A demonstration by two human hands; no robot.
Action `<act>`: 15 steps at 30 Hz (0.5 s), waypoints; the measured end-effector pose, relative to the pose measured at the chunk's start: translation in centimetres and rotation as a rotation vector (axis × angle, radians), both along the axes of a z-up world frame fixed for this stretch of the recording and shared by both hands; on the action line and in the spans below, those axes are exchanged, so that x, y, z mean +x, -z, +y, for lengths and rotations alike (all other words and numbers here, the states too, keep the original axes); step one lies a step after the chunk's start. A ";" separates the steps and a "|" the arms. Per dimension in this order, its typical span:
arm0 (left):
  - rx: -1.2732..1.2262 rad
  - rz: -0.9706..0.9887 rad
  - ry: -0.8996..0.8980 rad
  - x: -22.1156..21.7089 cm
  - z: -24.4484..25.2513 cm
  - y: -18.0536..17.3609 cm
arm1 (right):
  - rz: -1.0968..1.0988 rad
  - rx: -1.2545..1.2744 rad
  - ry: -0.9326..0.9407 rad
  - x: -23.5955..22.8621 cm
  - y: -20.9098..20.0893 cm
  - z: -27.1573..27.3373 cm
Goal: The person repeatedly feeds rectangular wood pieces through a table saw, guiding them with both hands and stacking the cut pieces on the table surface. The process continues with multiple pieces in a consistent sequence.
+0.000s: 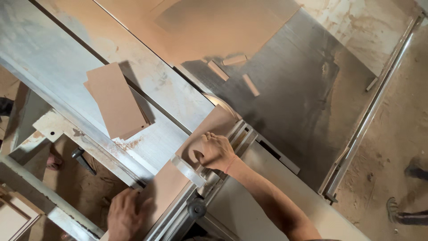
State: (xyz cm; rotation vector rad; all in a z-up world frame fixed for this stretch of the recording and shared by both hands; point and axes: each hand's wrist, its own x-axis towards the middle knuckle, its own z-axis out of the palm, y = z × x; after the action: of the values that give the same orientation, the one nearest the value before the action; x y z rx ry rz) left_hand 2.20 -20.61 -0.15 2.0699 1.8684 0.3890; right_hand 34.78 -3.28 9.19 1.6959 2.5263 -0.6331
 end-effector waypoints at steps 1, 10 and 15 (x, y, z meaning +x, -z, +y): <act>-0.104 0.066 -0.104 -0.3 -0.7 -0.8 | 0.009 0.016 -0.004 0.1 0.0 0.2; -0.433 0.155 -0.328 0.0 1.5 -10.8 | 0.532 0.489 0.014 0.6 -3.4 -0.5; -0.077 0.178 -0.156 -2.5 6.1 -16.9 | 0.480 0.736 -0.057 0.1 -9.1 -0.7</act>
State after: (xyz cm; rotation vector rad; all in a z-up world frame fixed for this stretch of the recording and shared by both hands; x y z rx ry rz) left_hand -0.35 -14.49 16.79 1.9717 2.1201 0.1709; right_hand 34.90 -4.01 18.31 1.7906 3.4444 -0.0863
